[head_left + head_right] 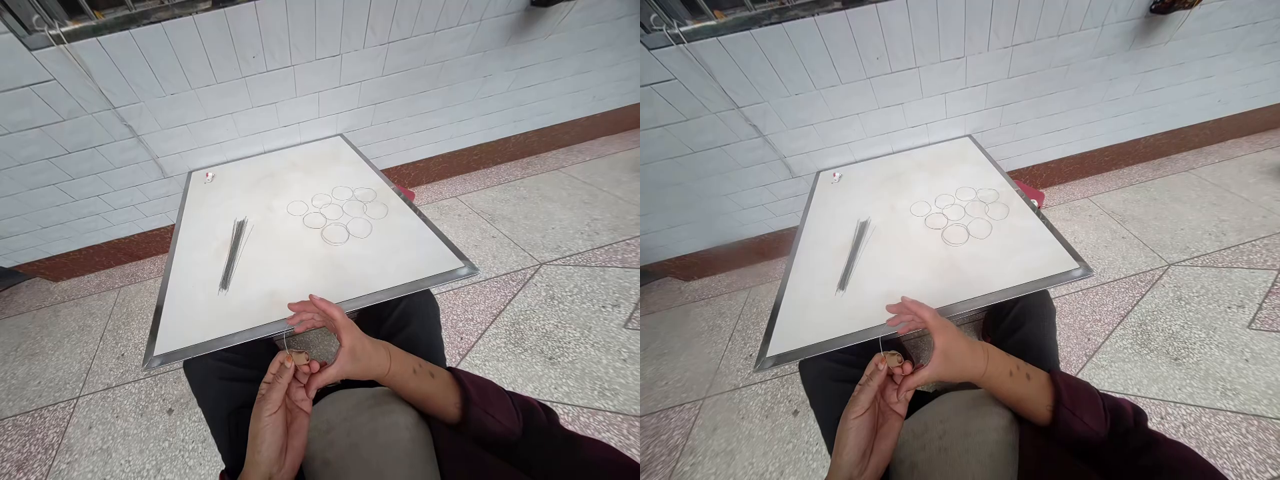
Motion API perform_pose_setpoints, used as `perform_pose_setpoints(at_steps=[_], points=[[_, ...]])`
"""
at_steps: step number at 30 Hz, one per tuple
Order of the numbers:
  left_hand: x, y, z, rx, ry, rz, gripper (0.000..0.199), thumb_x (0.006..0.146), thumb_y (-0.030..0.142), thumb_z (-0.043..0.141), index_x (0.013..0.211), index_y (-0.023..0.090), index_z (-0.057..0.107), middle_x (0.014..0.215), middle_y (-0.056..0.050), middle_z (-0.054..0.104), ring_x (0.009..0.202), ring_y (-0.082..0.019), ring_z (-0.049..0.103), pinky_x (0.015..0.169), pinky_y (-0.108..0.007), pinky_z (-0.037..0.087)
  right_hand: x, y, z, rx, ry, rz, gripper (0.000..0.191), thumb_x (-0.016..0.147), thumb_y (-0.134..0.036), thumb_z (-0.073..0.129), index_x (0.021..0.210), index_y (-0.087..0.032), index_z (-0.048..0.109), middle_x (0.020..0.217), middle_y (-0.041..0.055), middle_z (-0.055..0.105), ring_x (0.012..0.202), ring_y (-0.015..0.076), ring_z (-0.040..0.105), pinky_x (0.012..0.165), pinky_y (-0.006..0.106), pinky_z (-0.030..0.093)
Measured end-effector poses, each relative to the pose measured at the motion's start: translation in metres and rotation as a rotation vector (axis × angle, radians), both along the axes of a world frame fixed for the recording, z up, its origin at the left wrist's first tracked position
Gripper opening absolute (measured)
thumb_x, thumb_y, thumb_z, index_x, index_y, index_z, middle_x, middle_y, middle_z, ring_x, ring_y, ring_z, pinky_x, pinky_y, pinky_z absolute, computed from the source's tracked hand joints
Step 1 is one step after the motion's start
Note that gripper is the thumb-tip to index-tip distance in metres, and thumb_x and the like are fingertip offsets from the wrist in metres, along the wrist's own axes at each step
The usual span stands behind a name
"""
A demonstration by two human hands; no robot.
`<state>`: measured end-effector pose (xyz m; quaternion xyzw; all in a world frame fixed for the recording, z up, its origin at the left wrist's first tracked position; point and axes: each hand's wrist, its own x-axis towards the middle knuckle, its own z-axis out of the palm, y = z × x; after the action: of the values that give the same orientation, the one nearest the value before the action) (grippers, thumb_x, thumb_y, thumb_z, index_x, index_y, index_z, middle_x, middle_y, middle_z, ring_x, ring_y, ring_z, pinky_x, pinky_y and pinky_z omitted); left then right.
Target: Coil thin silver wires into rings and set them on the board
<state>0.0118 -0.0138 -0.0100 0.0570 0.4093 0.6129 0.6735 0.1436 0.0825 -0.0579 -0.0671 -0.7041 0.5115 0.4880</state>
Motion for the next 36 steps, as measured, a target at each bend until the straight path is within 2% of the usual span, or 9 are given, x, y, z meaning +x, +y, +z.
perform_pose_setpoints(at_steps=[12, 22, 29, 36], points=[[-0.0005, 0.0013, -0.0004, 0.010, 0.008, -0.019, 0.009, 0.076, 0.024, 0.080, 0.076, 0.016, 0.075, 0.076, -0.004, 0.068, 0.080, -0.016, 0.064, 0.079, -0.028, 0.054, -0.0007, -0.0028, -0.0035, 0.001, -0.011, -0.062, 0.123, 0.055, -0.038, 0.095, 0.152, -0.033, 0.020, 0.137, 0.0147, 0.053, 0.117, 0.0260, 0.062, 0.101, 0.047, 0.051], [0.0008, -0.0005, -0.0015, -0.041, -0.031, 0.038, 0.011, 0.074, 0.021, 0.082, 0.082, 0.017, 0.075, 0.082, -0.004, 0.073, 0.085, -0.017, 0.069, 0.085, -0.029, 0.055, -0.0040, -0.0058, -0.0095, -0.050, 0.019, -0.083, 0.116, 0.059, -0.036, 0.094, 0.150, -0.032, 0.021, 0.133, 0.0134, 0.053, 0.115, 0.0246, 0.061, 0.101, 0.048, 0.051], [-0.0003, 0.0002, -0.0011, -0.033, -0.048, 0.029, 0.011, 0.076, 0.021, 0.080, 0.085, 0.016, 0.075, 0.085, -0.005, 0.073, 0.086, -0.017, 0.069, 0.078, -0.026, 0.055, -0.0032, -0.0050, -0.0079, -0.039, 0.001, -0.085, 0.116, 0.059, -0.035, 0.094, 0.150, -0.032, 0.021, 0.136, 0.0140, 0.052, 0.115, 0.0241, 0.062, 0.103, 0.048, 0.050], [-0.0050, 0.0003, -0.0013, -0.025, -0.060, 0.007, 0.014, 0.076, 0.022, 0.079, 0.088, 0.016, 0.075, 0.091, -0.006, 0.074, 0.090, -0.019, 0.069, 0.085, -0.030, 0.055, -0.0016, -0.0041, -0.0072, -0.044, -0.013, -0.069, 0.116, 0.059, -0.034, 0.094, 0.150, -0.033, 0.021, 0.136, 0.0142, 0.051, 0.114, 0.0235, 0.063, 0.104, 0.048, 0.049]])
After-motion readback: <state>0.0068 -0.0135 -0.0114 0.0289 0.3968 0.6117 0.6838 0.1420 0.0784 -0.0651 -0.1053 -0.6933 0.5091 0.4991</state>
